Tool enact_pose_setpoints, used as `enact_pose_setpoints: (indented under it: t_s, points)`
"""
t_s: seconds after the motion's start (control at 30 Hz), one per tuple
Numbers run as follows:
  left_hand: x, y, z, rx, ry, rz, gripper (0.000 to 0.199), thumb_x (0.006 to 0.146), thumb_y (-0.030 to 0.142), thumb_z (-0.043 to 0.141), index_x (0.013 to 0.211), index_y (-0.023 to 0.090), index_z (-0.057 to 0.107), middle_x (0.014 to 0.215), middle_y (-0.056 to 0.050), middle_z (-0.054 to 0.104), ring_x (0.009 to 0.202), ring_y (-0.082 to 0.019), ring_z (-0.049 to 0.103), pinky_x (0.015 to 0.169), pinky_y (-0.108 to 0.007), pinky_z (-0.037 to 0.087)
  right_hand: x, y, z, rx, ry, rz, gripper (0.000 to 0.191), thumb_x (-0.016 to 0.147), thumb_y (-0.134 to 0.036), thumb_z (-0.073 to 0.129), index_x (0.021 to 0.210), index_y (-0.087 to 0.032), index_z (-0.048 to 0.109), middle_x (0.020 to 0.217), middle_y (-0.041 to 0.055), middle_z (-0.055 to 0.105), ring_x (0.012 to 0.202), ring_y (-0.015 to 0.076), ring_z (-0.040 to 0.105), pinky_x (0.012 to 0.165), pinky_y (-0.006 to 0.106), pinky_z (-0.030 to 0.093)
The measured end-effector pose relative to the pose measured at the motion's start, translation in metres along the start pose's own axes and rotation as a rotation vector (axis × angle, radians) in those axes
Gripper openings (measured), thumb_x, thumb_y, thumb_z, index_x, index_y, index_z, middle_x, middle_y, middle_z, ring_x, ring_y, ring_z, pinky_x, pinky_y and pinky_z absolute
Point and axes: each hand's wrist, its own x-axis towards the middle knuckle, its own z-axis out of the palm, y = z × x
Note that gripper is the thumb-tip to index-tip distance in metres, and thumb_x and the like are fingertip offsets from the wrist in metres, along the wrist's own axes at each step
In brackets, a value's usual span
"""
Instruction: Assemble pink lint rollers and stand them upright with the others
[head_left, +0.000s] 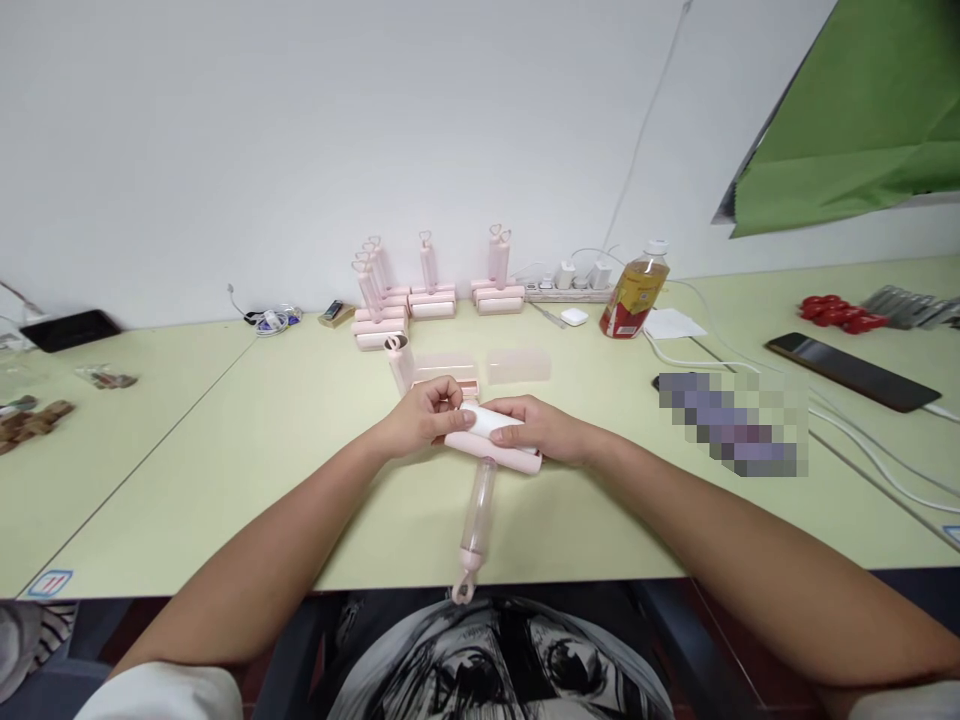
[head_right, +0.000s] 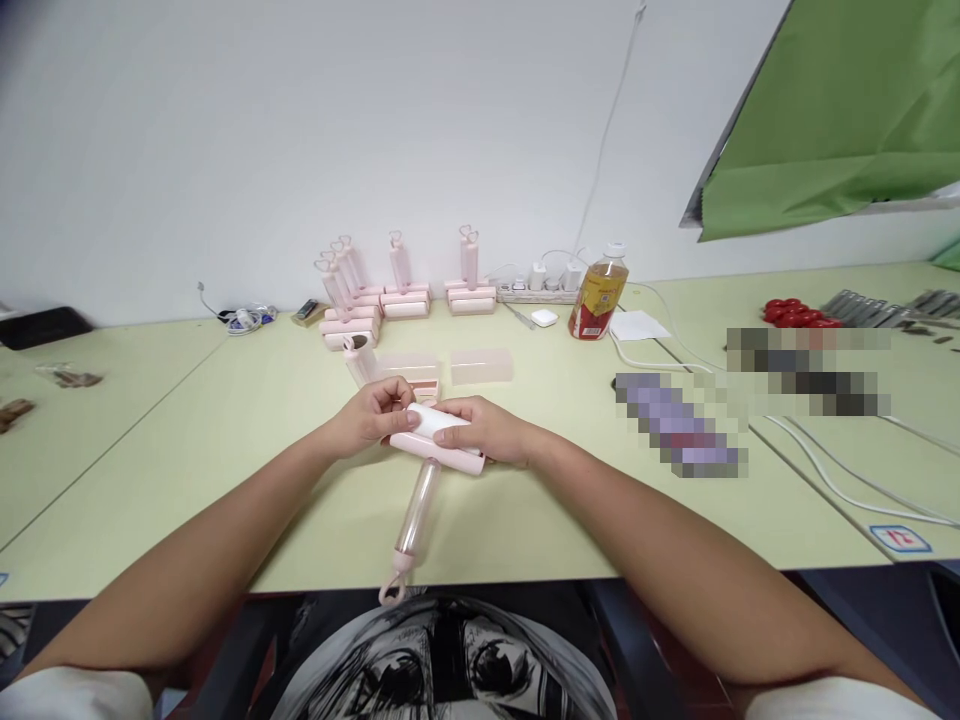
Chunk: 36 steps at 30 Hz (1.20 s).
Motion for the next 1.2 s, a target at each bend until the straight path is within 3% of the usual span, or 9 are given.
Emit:
enact_pose_setpoints:
  t_s: [0.2,0.4,0.67,0.83,1.03,1.2]
  points:
    - [-0.001,0.005,-0.002,-0.035,-0.049,-0.043,0.047,0.069,0.044,0.082,0.072,0.02,0.041,0.053,0.008,0.044,0.043,-0.005,0.041,0.039,-0.019,0.03,0.0,0.001,-0.003,-0.011,-0.002,0.001,0.051,0.069,-0.043,0.08,0.11,-0.013,0.071,0.093,0.0044,0.068,0.073,0.0141,0.056,0.064,0.024,0.041]
    - [-0.001,0.012,-0.004,0.003,-0.053,-0.022,0.048,0.068,0.046,0.082,0.071,0.02,0.041,0.052,0.008,0.043,0.042,-0.006,0.042,0.039,-0.019,0.03,0.001,0.0,-0.002,-0.074,0.021,-0.086,0.056,0.073,-0.047,0.077,0.117,-0.014,0.071,0.102,0.0071,0.07,0.081,0.0175,0.06,0.069,0.026,0.044]
    - [0.004,0.004,-0.006,0.125,0.091,0.044,0.048,0.074,0.05,0.077,0.064,0.019,0.042,0.048,0.005,0.05,0.038,-0.005,0.041,0.038,-0.019,0.026,0.005,0.001,0.001,-0.127,0.137,-0.102,0.058,0.076,-0.048,0.072,0.124,-0.016,0.068,0.098,0.0047,0.069,0.075,0.016,0.056,0.065,0.026,0.039]
    - [0.006,-0.002,-0.003,0.088,0.182,0.038,0.045,0.073,0.053,0.076,0.073,0.017,0.049,0.053,0.006,0.053,0.04,-0.006,0.045,0.039,-0.019,0.035,0.006,0.004,0.002,-0.102,0.223,-0.127,0.058,0.075,-0.049,0.072,0.122,-0.014,0.067,0.096,0.0048,0.069,0.077,0.0176,0.058,0.068,0.027,0.042]
    - [0.004,-0.002,0.012,0.008,0.221,0.015,0.051,0.072,0.05,0.078,0.103,0.019,0.052,0.075,0.002,0.06,0.058,-0.012,0.061,0.043,-0.02,0.048,0.01,0.004,0.001,-0.153,0.507,-0.217,0.049,0.078,-0.047,0.067,0.114,-0.015,0.064,0.105,0.0076,0.067,0.091,0.0217,0.06,0.078,0.031,0.045]
    - [0.004,-0.001,0.016,-0.016,0.247,0.01,0.053,0.073,0.046,0.077,0.112,0.017,0.055,0.081,-0.002,0.064,0.067,-0.015,0.065,0.052,-0.025,0.056,0.011,0.005,0.001,-0.103,0.523,-0.152,0.049,0.079,-0.049,0.067,0.115,-0.017,0.061,0.095,0.0058,0.065,0.074,0.0173,0.057,0.061,0.027,0.044]
